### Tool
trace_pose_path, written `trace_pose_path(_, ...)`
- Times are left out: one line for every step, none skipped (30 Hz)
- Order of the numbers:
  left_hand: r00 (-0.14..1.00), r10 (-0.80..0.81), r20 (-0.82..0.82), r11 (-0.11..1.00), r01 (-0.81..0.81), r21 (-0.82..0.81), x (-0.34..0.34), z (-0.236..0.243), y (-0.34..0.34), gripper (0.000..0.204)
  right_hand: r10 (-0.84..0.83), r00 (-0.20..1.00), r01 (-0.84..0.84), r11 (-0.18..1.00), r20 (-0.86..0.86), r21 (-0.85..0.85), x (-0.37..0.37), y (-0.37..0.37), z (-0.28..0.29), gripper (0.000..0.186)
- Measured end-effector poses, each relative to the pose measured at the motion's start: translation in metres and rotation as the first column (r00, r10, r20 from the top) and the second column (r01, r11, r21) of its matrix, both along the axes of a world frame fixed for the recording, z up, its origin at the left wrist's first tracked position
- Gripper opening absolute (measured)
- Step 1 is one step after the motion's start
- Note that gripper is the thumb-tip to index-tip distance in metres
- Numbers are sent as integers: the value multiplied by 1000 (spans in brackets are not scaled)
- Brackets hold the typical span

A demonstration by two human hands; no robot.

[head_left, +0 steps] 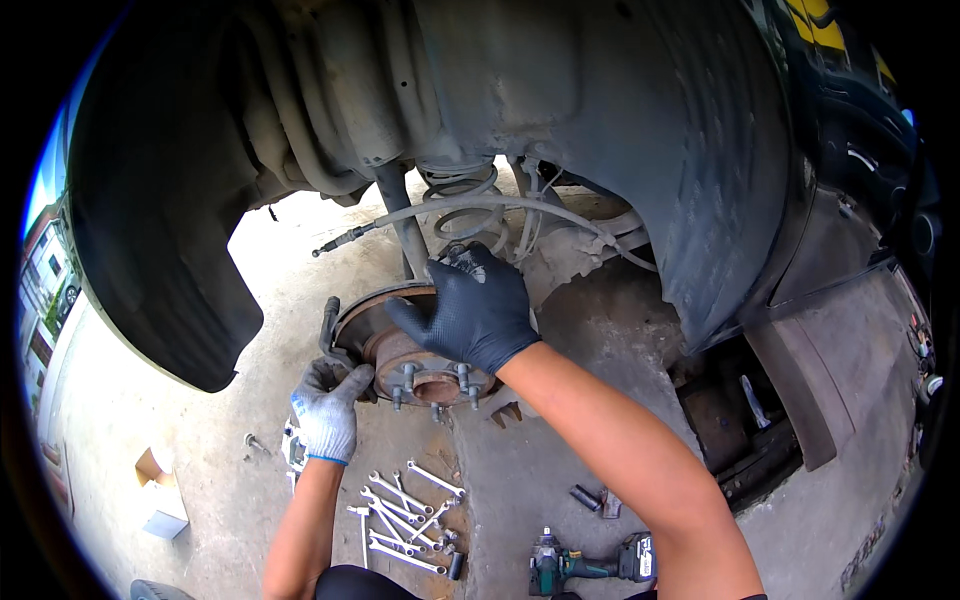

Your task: The person removes the brake caliper from the rear wheel hub of a black sedan using wrenches and a power drill. They detach the brake hose, remove the caliper assembly, and set it aside on the ground next to other tools.

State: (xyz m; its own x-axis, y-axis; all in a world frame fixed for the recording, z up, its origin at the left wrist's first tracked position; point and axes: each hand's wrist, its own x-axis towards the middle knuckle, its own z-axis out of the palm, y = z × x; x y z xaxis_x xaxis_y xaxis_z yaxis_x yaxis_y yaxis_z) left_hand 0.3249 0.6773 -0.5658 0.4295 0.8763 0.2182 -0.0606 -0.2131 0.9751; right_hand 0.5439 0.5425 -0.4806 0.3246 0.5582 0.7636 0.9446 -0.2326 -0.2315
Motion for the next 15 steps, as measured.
trace_pose_path(999,-8,-35,1000,9,20,1,5,1,21,-4,1000,4,1000,-5,-2,1,-1,1,61)
trace_pose_path(997,-16,-69,999,19,39,1,7,1,21,-10,1000,10,1000,-10,-4,2,-2,2,61)
trace_pose_path(995,-1,-102,997,9,79,-2,7,4,20,0,1000,-1,1000,-15,-14,2,0,1,61)
trace_pose_path(991,15,-133,993,1,119,-5,6,6,20,9,1000,-10,1000,-21,-24,2,2,0,61)
trace_pose_path(986,31,-164,987,-5,159,-6,6,7,19,17,999,-18,999,-26,-34,2,2,0,61)
trace_pose_path(984,27,-176,988,0,153,-8,7,6,19,24,998,-27,998,-52,-54,1,1,3,60)
trace_pose_path(987,13,-160,990,10,141,-8,9,6,18,25,999,-27,999,-49,-47,1,1,2,59)
trace_pose_path(990,0,-144,992,19,128,-8,10,6,18,26,999,-28,999,-45,-40,1,3,1,59)
trace_pose_path(992,-17,-122,993,31,115,-7,11,5,18,25,999,-26,999,-36,-34,2,2,2,58)
trace_pose_path(993,-17,-116,994,30,105,-5,12,4,18,22,999,-23,999,-33,-32,2,2,3,58)
trace_pose_path(994,-18,-111,995,29,95,-5,14,2,19,19,999,-20,999,-31,-29,3,2,3,58)
trace_pose_path(994,-15,-107,996,24,84,-6,13,2,19,20,999,-21,999,-30,-29,2,2,4,58)
trace_pose_path(995,-11,-101,995,21,94,-6,11,3,19,15,999,-16,999,-33,-39,1,1,5,57)
trace_pose_path(996,-8,-94,994,18,103,-5,7,5,19,10,999,-12,999,-37,-50,0,0,5,57)
trace_pose_path(996,-4,-86,994,14,113,-5,5,5,19,7,999,-9,998,-39,-61,-1,0,6,57)
